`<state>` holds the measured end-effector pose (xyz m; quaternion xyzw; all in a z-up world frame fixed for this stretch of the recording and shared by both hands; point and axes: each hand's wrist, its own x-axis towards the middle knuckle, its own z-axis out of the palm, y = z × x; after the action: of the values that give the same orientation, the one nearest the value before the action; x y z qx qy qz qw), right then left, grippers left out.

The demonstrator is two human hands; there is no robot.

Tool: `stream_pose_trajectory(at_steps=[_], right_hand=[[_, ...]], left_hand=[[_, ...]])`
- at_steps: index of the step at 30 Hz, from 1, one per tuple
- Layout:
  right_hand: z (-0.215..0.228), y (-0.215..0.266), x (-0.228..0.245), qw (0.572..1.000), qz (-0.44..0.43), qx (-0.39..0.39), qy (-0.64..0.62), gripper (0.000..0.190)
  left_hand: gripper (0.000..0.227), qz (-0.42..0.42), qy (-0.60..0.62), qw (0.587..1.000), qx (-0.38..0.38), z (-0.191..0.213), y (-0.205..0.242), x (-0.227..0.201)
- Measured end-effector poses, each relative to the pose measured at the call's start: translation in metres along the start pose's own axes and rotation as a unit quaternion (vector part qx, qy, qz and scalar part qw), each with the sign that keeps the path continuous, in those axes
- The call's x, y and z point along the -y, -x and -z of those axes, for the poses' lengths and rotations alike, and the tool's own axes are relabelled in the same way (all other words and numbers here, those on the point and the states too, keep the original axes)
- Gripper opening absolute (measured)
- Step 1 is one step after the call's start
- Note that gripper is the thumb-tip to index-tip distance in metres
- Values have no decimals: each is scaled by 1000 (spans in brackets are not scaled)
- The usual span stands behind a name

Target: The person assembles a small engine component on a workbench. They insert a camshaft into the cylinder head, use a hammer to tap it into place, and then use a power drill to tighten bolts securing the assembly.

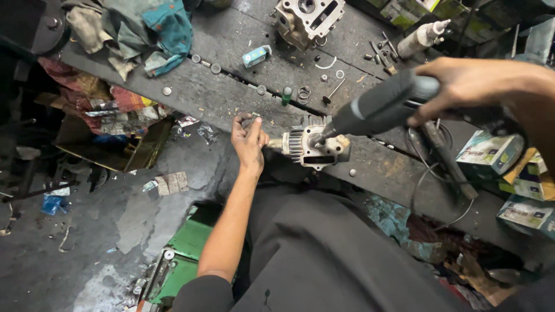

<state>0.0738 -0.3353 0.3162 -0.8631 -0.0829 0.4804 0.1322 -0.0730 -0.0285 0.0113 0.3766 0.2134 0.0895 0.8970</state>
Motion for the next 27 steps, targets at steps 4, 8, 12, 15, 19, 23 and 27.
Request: stream_pose_trajectory(at_steps=[4,8,12,15,19,23,27], right_hand=[[2,14,66,991,-6,8,133,65],[-16,45,108,965,-2,29,261,67],[-50,81,115,943,-70,42,323,88],[-77,96,102,941,-57,16,334,104],[-105,102,67,973,-88,-36,209,104],[-116,90,16,993,-81,-86,29,98],[-112,58,-43,971,133,-119,-160,87]], left_hand=[[21,-6,3,1000,-6,-3,0,-2],[20,-7,2,1000,-22,-2,7,-3],[20,-5,-6,999,-39,-3,9,-4],[22,-8,-1,1000,-29,-3,9,-4],[21,-11,-12,999,-29,-1,9,-3],[22,-2,-25,999,-25,-2,5,-5],[20,9,-32,999,1,-2,3,-8]])
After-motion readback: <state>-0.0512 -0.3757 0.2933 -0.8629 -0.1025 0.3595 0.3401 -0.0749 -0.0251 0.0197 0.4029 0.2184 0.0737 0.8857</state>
